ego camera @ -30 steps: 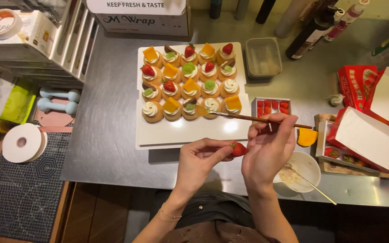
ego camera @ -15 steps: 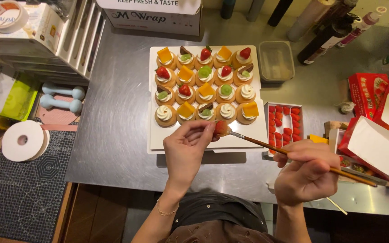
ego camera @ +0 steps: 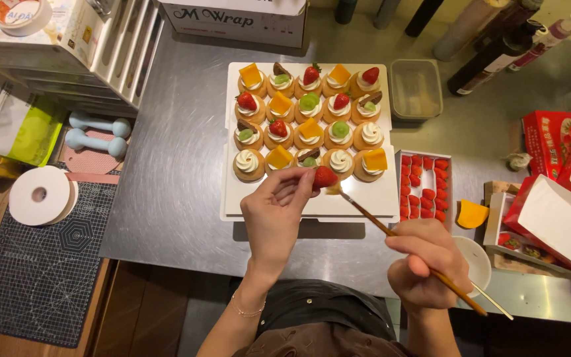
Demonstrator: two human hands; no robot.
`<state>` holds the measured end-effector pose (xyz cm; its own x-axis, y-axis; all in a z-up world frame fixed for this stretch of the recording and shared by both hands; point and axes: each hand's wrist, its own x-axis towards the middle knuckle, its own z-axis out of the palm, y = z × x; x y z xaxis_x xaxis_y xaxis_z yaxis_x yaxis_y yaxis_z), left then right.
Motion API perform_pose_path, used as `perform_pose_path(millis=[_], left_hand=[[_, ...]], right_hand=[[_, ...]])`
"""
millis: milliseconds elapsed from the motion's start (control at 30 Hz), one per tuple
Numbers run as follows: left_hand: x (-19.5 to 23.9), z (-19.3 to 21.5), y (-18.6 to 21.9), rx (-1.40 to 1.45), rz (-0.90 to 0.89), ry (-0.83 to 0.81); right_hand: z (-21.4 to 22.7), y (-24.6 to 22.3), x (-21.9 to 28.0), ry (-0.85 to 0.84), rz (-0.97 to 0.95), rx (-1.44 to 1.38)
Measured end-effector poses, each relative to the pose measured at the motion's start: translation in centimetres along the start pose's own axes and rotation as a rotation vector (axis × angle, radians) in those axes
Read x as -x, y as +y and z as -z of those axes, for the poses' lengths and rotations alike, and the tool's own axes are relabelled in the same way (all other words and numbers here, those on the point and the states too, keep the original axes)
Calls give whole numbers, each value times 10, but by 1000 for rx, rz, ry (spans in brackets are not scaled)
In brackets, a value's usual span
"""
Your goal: The person brushes a glaze onto strawberries with a brush and places the glazed strawberries onto cream-topped tarts arranged in a box, working one strawberry at a time. They mix the glaze in a bowl with a spoon, discard residue into a bin, and at the end close and stack the empty strawberry boxes on the counter.
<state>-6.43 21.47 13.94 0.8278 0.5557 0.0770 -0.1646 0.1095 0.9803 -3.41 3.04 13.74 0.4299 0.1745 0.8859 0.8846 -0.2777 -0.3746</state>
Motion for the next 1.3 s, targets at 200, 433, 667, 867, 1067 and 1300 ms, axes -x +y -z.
perform_pose_path(millis=[200, 433, 667, 867, 1067, 1300], left_hand=[[1, -3, -6, 64, 86, -51], [4, -2, -22, 166, 126, -174], [1, -4, -29, 215, 167, -178], [6, -13, -34, 208, 181, -227], [7, -10, -33, 171, 166, -220], [6, -8, -34, 173, 163, -187]], right_hand=[[14, 5, 8, 190, -86, -25], [93, 15, 41, 219, -418, 238], [171, 48, 141, 49, -1008, 607], [134, 71, 190, 27, -949, 531], [129, 78, 176, -130, -951, 638], [129, 91, 179, -89, -930, 633]])
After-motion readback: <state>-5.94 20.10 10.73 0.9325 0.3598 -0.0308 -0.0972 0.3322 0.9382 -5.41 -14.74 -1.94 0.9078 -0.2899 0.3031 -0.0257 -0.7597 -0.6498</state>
